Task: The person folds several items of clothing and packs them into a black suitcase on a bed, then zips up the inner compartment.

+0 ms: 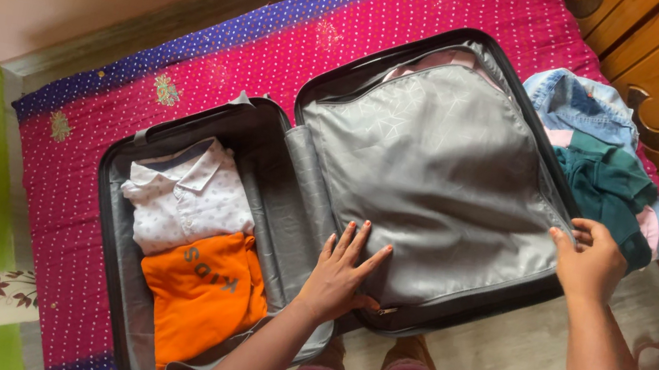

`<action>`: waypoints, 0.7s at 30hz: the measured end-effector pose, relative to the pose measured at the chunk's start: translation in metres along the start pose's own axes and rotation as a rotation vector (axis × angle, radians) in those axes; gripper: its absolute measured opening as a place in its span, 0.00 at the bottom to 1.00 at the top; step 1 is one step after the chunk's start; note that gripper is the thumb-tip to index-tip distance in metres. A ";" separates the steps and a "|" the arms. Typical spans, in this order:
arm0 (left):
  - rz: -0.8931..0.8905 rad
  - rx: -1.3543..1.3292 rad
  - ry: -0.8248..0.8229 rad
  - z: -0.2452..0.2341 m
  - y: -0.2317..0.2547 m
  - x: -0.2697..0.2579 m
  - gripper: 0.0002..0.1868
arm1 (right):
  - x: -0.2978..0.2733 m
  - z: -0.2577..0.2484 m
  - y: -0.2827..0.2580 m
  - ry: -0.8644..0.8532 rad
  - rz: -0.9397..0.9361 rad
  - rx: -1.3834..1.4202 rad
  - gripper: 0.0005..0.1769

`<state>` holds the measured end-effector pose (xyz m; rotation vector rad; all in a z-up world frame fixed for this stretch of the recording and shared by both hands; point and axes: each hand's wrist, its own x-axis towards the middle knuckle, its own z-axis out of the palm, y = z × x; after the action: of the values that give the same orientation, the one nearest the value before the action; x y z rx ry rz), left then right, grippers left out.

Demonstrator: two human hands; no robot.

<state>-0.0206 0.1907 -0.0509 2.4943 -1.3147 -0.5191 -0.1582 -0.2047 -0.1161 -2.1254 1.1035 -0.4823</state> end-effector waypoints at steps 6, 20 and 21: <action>-0.026 -0.015 0.007 0.007 -0.004 0.002 0.60 | -0.095 0.003 -0.056 0.253 -0.399 -0.253 0.26; -0.018 0.029 -0.045 0.012 -0.009 0.006 0.58 | -0.225 0.049 -0.119 -0.262 -0.549 -0.187 0.08; -0.017 0.032 -0.047 0.013 -0.008 0.005 0.58 | -0.228 0.054 -0.118 -0.251 -0.604 -0.232 0.10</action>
<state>-0.0180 0.1900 -0.0670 2.5367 -1.3300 -0.5684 -0.1895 0.0521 -0.0726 -2.6353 0.3753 -0.3502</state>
